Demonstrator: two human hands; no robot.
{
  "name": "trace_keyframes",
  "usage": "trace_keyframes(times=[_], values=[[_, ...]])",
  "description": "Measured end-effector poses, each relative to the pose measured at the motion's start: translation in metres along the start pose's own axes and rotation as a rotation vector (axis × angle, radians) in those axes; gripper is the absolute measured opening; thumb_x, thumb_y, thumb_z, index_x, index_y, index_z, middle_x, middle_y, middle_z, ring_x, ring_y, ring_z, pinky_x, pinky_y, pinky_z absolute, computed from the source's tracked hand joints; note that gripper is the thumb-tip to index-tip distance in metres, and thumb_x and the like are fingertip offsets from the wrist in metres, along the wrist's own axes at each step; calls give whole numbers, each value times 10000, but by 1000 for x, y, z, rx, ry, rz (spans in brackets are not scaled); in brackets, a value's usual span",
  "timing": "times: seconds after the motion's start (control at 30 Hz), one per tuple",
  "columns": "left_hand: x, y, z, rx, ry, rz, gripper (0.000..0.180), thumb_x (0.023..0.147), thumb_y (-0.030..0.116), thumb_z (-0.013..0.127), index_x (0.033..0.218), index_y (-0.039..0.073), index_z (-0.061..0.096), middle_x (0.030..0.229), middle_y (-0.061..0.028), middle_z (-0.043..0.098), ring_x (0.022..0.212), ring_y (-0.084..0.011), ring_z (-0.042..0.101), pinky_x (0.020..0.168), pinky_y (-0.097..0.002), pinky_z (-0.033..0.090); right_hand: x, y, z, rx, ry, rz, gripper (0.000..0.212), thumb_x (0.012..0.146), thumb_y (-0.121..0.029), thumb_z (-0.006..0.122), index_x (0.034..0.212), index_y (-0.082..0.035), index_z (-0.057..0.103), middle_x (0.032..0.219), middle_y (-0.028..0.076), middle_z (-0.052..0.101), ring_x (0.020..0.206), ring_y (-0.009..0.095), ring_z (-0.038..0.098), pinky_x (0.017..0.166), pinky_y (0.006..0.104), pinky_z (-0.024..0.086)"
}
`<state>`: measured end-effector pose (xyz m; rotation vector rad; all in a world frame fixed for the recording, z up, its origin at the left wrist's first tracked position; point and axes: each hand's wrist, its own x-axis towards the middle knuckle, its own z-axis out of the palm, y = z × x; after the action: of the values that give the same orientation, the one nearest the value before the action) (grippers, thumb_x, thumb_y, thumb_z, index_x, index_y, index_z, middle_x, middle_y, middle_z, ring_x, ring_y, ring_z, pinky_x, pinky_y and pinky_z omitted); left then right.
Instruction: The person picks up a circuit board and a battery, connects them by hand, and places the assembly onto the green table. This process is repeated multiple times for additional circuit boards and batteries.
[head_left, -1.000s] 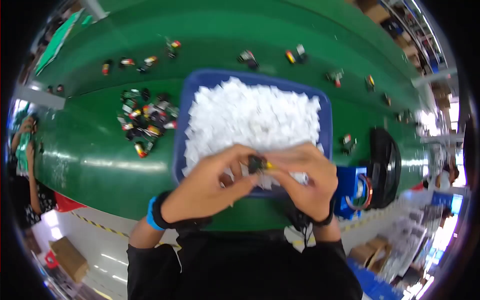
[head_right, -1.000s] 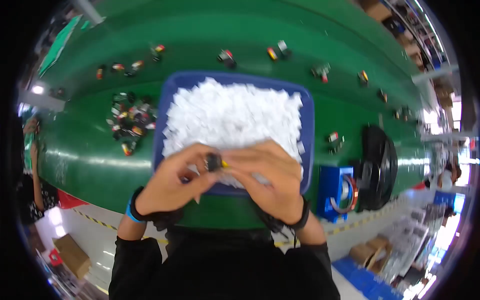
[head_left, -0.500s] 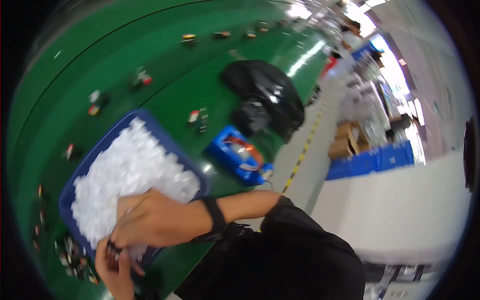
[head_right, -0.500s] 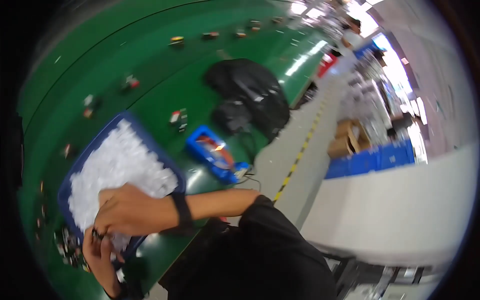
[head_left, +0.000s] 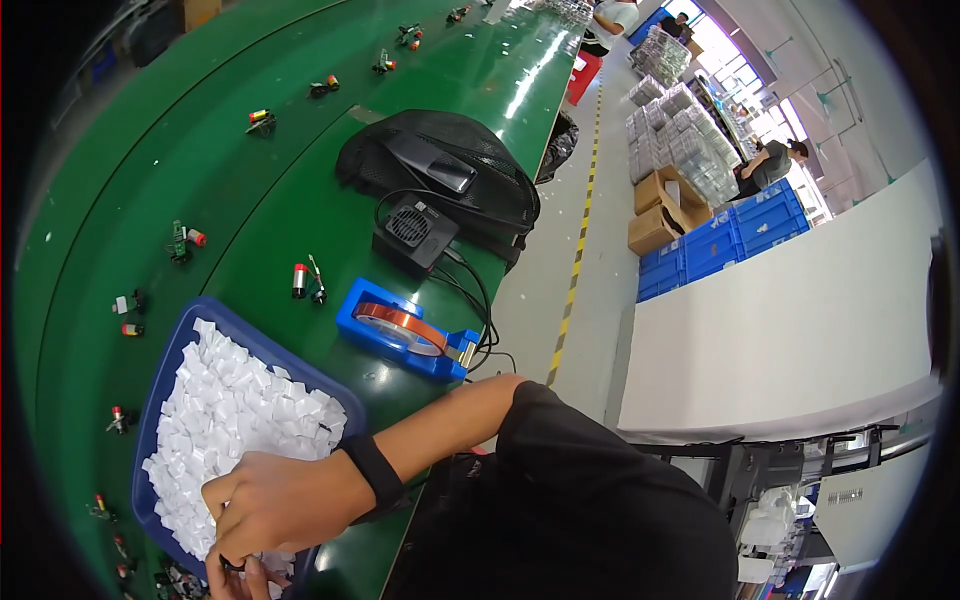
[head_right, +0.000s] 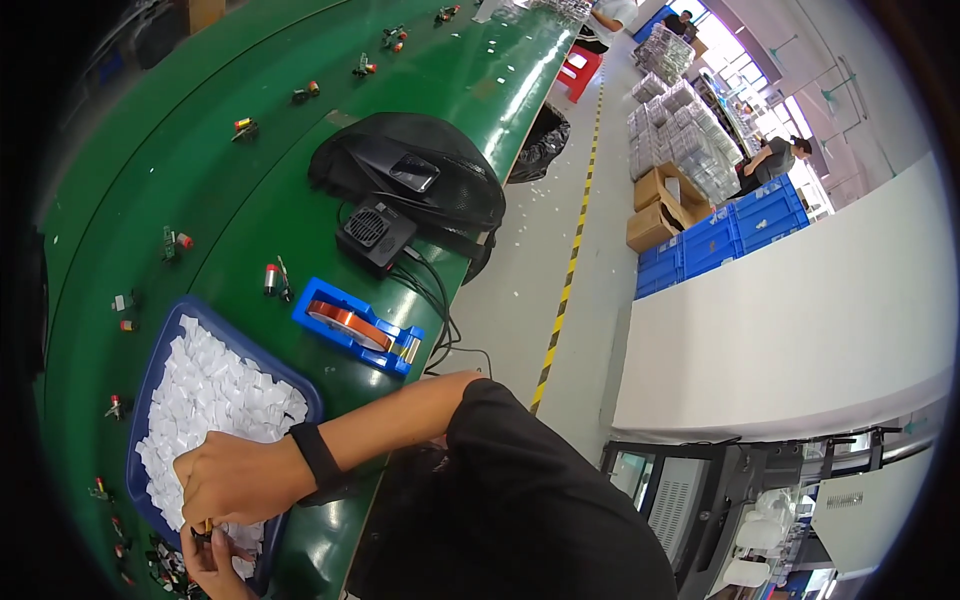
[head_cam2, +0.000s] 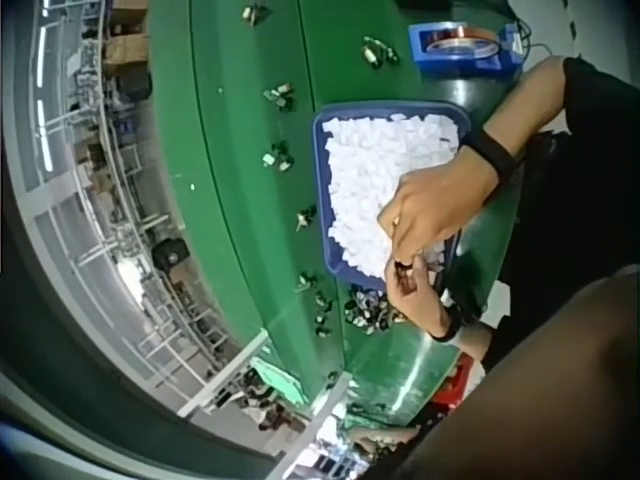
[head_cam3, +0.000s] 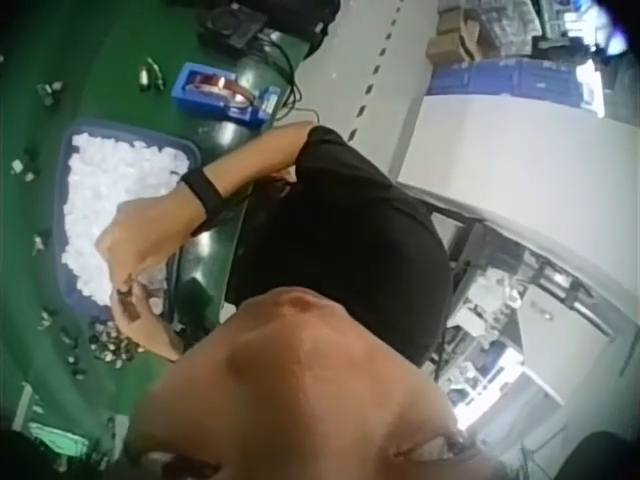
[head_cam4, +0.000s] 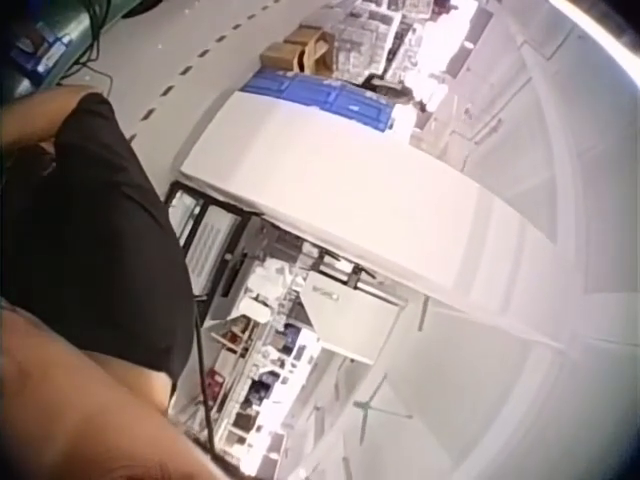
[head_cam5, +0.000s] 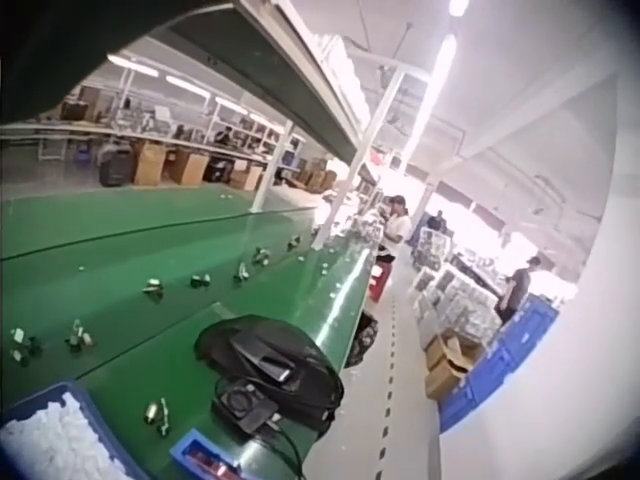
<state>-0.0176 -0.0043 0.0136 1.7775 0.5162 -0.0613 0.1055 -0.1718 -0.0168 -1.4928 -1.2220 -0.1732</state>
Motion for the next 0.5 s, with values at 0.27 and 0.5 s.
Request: trace_keyframes(times=[0.27, 0.5], values=[[-2, 1, -1, 11, -17, -2, 237, 936, 43, 626, 1157, -38, 602, 887, -94, 671, 759, -152, 615, 694, -276, 495, -1, 1, 0, -2, -38, -31, 140, 669, -88, 696, 766, -104, 595, 749, -34, 637, 865, 207, 587, 511, 343, 448], [-1, -11, -9, 1, -13, 31, 260, 951, 135, 638, 1138, -44, 620, 890, -97, 677, 766, -163, 625, 699, -284, 494, 1, 1, 4, 20, -48, -29, 149, 679, -82, 702, 783, -104, 597, 748, -37, 630, 868, 197, 587, 507, 332, 455]])
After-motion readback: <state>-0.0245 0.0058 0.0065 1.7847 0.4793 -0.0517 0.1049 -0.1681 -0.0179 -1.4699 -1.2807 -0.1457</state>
